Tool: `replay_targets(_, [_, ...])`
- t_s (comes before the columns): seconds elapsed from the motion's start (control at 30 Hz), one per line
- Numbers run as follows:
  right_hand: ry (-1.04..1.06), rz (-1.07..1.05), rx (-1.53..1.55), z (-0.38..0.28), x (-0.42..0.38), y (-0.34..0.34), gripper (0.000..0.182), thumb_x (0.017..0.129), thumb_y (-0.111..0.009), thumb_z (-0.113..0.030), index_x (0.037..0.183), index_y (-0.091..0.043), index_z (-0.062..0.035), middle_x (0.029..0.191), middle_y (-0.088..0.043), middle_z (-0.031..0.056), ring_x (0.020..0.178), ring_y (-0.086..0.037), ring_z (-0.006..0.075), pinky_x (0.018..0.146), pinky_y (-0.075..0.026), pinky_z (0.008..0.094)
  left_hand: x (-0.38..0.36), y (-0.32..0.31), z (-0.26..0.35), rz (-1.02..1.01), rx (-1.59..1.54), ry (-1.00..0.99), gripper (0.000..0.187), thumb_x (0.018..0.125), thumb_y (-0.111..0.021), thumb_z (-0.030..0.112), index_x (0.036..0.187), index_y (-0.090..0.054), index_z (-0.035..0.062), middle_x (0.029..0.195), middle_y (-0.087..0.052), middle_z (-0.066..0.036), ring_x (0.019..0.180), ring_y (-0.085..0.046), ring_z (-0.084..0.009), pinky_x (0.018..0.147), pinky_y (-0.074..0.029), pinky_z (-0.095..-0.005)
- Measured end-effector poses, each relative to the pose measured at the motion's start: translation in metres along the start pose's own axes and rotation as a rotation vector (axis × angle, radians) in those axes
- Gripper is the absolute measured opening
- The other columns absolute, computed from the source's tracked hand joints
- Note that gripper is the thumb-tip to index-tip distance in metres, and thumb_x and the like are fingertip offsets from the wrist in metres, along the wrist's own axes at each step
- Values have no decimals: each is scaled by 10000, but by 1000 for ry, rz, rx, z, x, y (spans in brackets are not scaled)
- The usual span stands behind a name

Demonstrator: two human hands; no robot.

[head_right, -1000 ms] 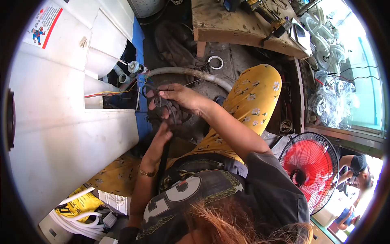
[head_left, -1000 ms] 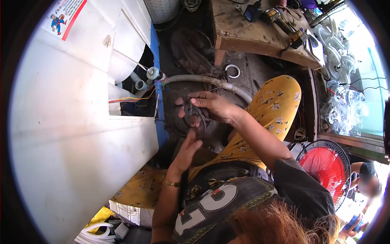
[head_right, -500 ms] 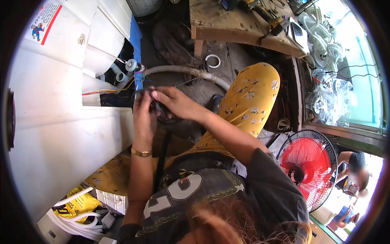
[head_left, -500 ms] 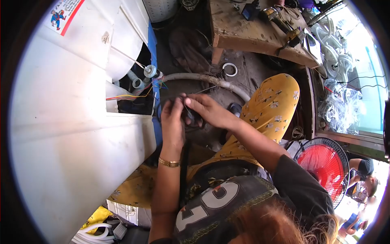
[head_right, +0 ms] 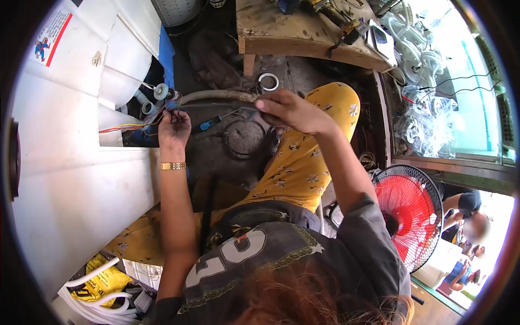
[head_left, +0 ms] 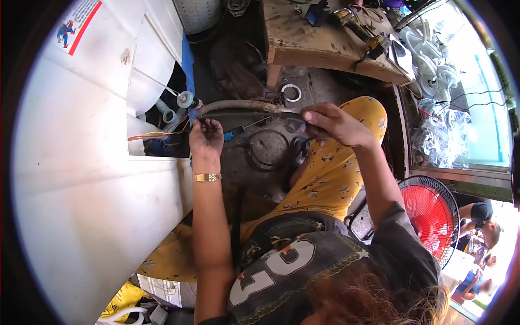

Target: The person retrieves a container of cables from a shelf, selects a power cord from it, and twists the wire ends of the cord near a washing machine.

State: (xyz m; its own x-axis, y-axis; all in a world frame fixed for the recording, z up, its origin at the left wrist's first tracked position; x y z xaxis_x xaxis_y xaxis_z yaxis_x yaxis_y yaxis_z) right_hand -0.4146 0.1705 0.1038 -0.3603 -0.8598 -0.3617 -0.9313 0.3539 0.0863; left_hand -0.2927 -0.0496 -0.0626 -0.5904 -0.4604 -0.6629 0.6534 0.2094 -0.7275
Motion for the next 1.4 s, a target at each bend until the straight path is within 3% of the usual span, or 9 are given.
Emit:
replay_targets(0.17, [-36, -94, 346, -1, 21, -7, 458, 947, -462, -400, 959, -593, 38, 517, -370, -32, 432, -353, 68, 452, -379, 222, -63, -13, -11, -179, 557, 160, 219, 918, -532, 317, 876, -536, 103, 757, -558, -12, 699, -533, -149, 682, -465, -313])
replay_targets(0.4, [-6, -335, 501, -20, 27, -48, 363, 886, -444, -207, 1075, -552, 84, 601, -511, 67, 432, -421, 92, 436, -400, 222, -200, -142, -6, -730, 1593, -1466, 384, 872, -574, 264, 1169, -519, 27, 1201, -506, -134, 1137, -470, -264, 1007, -316, -412])
replay_targets(0.5, [13, -364, 482, -27, 26, -54, 386, 845, -490, -200, 1089, -540, 95, 651, -561, 103, 440, -463, 110, 416, -390, 218, -188, -141, -23, -889, 1886, -1273, 464, 828, -617, 261, 1224, -507, 45, 1245, -503, -122, 1226, -410, -330, 1063, -237, -419])
replay_targets(0.63, [54, -372, 334, -32, 23, -57, 394, 855, -517, -227, 1088, -547, 90, 693, -586, 106, 525, -520, 115, 483, -413, 212, -169, -136, -15, -930, 1841, -1209, 213, 831, -607, 196, 983, -572, 51, 960, -581, -85, 966, -531, -312, 924, -358, -435])
replay_targets(0.77, [186, -396, 243, -30, 27, -53, 346, 891, -549, -259, 1042, -584, 51, 733, -591, 72, 649, -550, 102, 592, -429, 214, -153, -117, 10, -658, 1389, -963, 168, 904, -546, 160, 909, -545, -8, 813, -542, -57, 733, -513, -179, 680, -433, -301])
replay_targets(0.93, [204, -179, 132, 21, 47, -28, 296, 923, -538, -309, 941, -603, -20, 696, -542, 12, 640, -501, 78, 595, -402, 216, -141, -100, 44, -353, 925, -717, 296, 944, -504, 333, 893, -585, 54, 688, -469, 64, 543, -283, 11, 480, -214, -166])
replay_targets(1.07, [81, -14, 435, 41, 48, -5, 302, 939, -503, -356, 864, -581, -74, 566, -404, -38, 501, -373, 54, 490, -323, 208, -132, -90, 46, -299, 1139, -566, 243, 948, -506, 274, 930, -579, 44, 653, -426, 65, 538, -315, -1, 452, -216, -171])
replay_targets(1.3, [-21, -112, 641, 28, 39, -19, 296, 958, -468, -333, 854, -552, -69, 532, -302, -58, 446, -274, 45, 387, -217, 206, -151, -113, 31, -452, 1211, -935, 311, 882, -593, 107, 1174, -502, 51, 799, -547, 16, 581, -434, -43, 578, -401, -168])
replay_targets(1.4, [-82, -138, 723, 26, 39, -25, 291, 964, -458, -319, 887, -549, -53, 551, -312, -49, 445, -267, 45, 380, -211, 197, -140, -104, 42, -449, 1207, -807, 191, 850, -643, 101, 1014, -558, 50, 761, -582, 11, 601, -495, -33, 566, -427, -173])
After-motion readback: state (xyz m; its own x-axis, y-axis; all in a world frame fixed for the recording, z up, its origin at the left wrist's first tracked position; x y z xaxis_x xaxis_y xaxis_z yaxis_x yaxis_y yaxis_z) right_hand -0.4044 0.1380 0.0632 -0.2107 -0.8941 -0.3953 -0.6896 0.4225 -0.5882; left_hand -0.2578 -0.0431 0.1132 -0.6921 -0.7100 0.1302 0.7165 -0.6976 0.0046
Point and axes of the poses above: each hand's wrist, its own x-axis towards the middle knuckle, its own y-axis out of the back of the hand, z = x × y, the point moved 8 cm from there along x, towards the middle knuckle
